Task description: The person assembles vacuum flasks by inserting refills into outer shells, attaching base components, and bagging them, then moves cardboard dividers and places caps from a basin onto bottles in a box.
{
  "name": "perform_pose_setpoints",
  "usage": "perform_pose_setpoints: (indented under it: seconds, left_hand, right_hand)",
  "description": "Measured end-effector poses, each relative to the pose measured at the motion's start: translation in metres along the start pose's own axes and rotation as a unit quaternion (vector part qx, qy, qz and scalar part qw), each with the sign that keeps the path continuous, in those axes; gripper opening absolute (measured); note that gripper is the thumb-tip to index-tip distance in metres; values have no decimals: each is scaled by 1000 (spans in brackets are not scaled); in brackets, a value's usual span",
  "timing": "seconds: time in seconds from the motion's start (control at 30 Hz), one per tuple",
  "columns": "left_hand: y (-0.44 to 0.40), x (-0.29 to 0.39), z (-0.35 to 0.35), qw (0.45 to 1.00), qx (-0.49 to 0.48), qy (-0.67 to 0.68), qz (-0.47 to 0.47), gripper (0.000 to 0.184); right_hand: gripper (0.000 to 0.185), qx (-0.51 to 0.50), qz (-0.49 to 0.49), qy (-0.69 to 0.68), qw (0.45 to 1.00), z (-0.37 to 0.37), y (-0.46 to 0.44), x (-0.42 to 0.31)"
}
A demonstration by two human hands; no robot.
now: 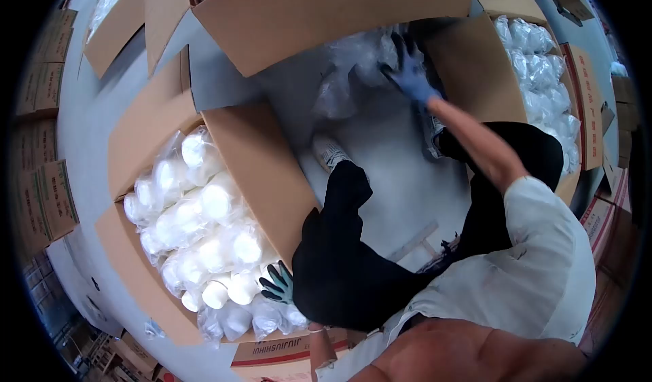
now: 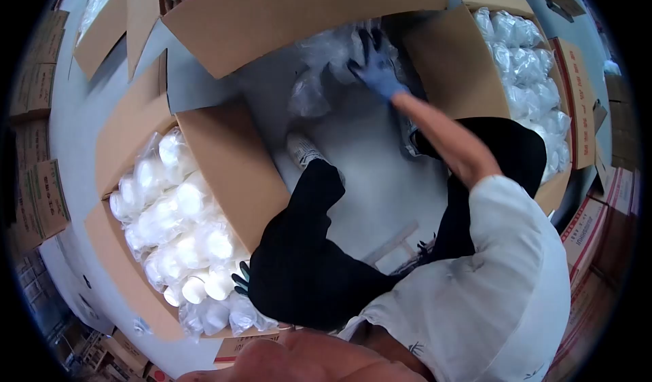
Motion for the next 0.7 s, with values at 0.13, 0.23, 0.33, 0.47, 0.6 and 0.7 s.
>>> perform_pose_setpoints:
  seconds: [0.13,0.23,0.33,0.47,0.6,0.7]
  left_hand:
    - [-4,-8,13,998,-48,38,-24,44]
    - [-18,-13,17,996,-71,56,-27,49]
    - [-33,-10,11,994,-86,54,-39,53]
    - [-73,1,-11,994,-89,31,-62,54]
    - [-71,0,-9,998,-47,8,-42,56]
    - [-67,-4,-15,994,-83,23,-72,58]
  right_hand:
    - [79,-72,169,-84,979,-2,184,12]
    - [70,-518,284,-100,801,60,394,-14]
    - [68,-659,270,-77,698,43,458,-31]
    - [65,-700,253,-47,667,39,410,-20]
    - [61,-716,222,-21,662,32,346,-12]
    - [59,-720,198,-8,665,34,295,-2]
Point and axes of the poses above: each hand's wrist, its own y-axis away from the middle knuckle, its own z-axis out of the palm, x = y × z, the point moved 10 cm from there along -y, towards the middle knuckle, and after that the axes turned 2 degrees about x, right-handed, at the moved point
